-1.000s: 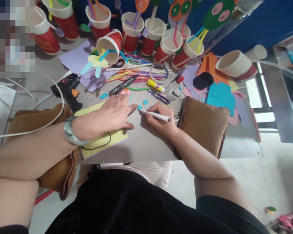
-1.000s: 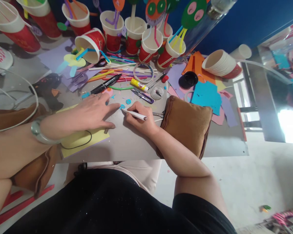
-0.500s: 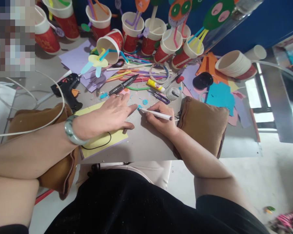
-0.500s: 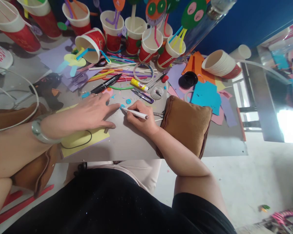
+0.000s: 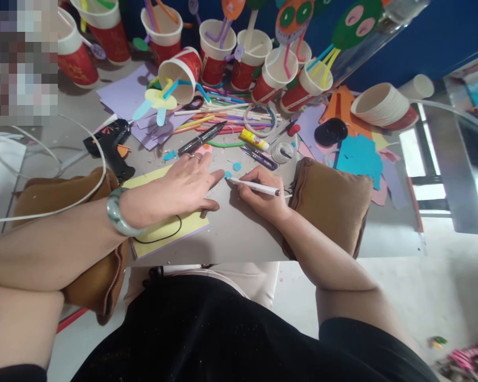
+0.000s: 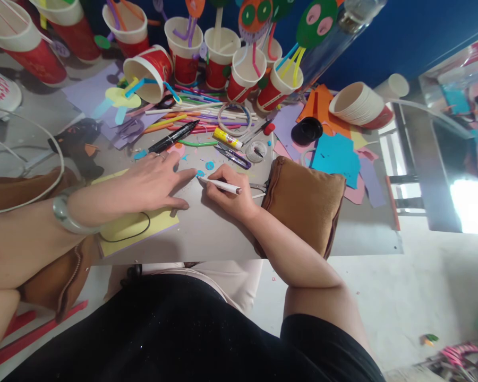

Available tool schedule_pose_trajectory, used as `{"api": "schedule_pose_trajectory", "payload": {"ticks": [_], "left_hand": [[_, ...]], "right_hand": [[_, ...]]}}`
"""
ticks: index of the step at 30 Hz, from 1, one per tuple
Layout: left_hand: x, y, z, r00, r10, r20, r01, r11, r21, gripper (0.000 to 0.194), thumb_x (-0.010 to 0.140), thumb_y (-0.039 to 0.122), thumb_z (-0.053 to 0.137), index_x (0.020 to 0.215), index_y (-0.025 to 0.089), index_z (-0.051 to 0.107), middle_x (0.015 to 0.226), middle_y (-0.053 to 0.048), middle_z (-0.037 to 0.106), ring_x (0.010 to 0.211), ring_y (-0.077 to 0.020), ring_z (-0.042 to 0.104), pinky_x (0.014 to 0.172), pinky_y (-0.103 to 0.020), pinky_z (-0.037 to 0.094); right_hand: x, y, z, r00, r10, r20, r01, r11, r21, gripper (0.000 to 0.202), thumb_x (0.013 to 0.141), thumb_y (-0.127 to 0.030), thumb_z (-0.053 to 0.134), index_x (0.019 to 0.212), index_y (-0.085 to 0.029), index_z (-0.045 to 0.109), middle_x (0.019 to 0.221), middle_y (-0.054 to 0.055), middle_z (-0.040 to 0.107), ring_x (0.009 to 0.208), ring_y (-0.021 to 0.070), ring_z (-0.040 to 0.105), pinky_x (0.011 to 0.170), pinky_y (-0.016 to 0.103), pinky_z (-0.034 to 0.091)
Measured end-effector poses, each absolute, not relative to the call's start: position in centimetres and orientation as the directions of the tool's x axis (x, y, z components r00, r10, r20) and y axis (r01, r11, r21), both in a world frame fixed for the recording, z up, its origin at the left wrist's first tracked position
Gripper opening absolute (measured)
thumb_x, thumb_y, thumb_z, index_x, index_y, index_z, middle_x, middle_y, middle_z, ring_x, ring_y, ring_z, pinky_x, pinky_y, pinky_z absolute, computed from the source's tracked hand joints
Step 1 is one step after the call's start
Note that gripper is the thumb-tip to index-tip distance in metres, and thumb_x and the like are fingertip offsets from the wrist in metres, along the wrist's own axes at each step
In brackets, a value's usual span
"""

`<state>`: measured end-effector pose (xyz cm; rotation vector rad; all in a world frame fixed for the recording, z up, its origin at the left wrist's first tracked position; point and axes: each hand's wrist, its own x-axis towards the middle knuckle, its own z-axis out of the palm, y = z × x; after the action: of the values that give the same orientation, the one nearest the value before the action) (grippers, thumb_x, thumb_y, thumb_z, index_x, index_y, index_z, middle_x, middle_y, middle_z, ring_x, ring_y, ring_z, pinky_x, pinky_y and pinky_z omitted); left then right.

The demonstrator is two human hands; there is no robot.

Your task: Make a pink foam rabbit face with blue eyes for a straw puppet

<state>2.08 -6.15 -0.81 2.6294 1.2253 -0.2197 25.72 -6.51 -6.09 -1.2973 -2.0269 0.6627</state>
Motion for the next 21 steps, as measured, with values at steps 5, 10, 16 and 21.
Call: {"api": "schedule_pose_trajectory", "payload": {"ticks": [5, 10, 16, 21], "left_hand": [[1.97, -6.01, -1.15, 0.641, 0.732, -0.229, 0.766, -0.626, 0.146, 0.058, 0.093, 0.057, 0.070, 0.138, 0.021, 0.060, 0.148, -0.024, 0.047, 0.131, -0.0443, 0.055, 0.104, -0.051, 0.044], [1.92, -6.02, -1.21, 0.643, 0.734, -0.216, 0.765, -0.625, 0.153, 0.060, 0.092, 0.057, 0.071, 0.140, 0.022, 0.060, 0.150, -0.023, 0.046, 0.136, -0.0457, 0.052, 0.105, -0.052, 0.043], [1.91, -6.10, -1.10, 0.637, 0.740, -0.216, 0.771, -0.613, 0.175, 0.059, 0.092, 0.055, 0.072, 0.140, 0.022, 0.060, 0.152, -0.023, 0.047, 0.139, -0.0459, 0.049, 0.107, -0.052, 0.043], [1.96, -6.17, -0.82, 0.636, 0.740, -0.221, 0.772, -0.610, 0.177, 0.060, 0.093, 0.055, 0.072, 0.141, 0.021, 0.060, 0.152, -0.024, 0.046, 0.138, -0.0468, 0.050, 0.107, -0.052, 0.042]], "right_hand": [[25.74, -6.52, -6.01, -0.307, 0.921, 0.239, 0.613, 0.383, -0.691, 0.014, 0.086, -0.032, 0.071, 0.078, -0.023, 0.063, 0.070, 0.000, 0.071, 0.062, 0.0151, 0.062, 0.061, 0.029, 0.049], [25.74, -6.51, -5.81, -0.310, 0.921, 0.236, 0.619, 0.384, -0.686, 0.009, 0.082, -0.027, 0.068, 0.077, -0.023, 0.062, 0.068, -0.001, 0.070, 0.061, 0.0152, 0.060, 0.060, 0.029, 0.048], [25.69, -6.48, -5.70, -0.304, 0.923, 0.238, 0.629, 0.382, -0.678, 0.010, 0.080, -0.028, 0.066, 0.074, -0.024, 0.061, 0.066, 0.000, 0.069, 0.060, 0.0149, 0.059, 0.059, 0.029, 0.047], [25.60, -6.57, -5.61, -0.291, 0.924, 0.249, 0.633, 0.380, -0.674, 0.008, 0.078, -0.026, 0.064, 0.072, -0.024, 0.059, 0.064, -0.001, 0.069, 0.058, 0.0146, 0.059, 0.058, 0.028, 0.046]]}}
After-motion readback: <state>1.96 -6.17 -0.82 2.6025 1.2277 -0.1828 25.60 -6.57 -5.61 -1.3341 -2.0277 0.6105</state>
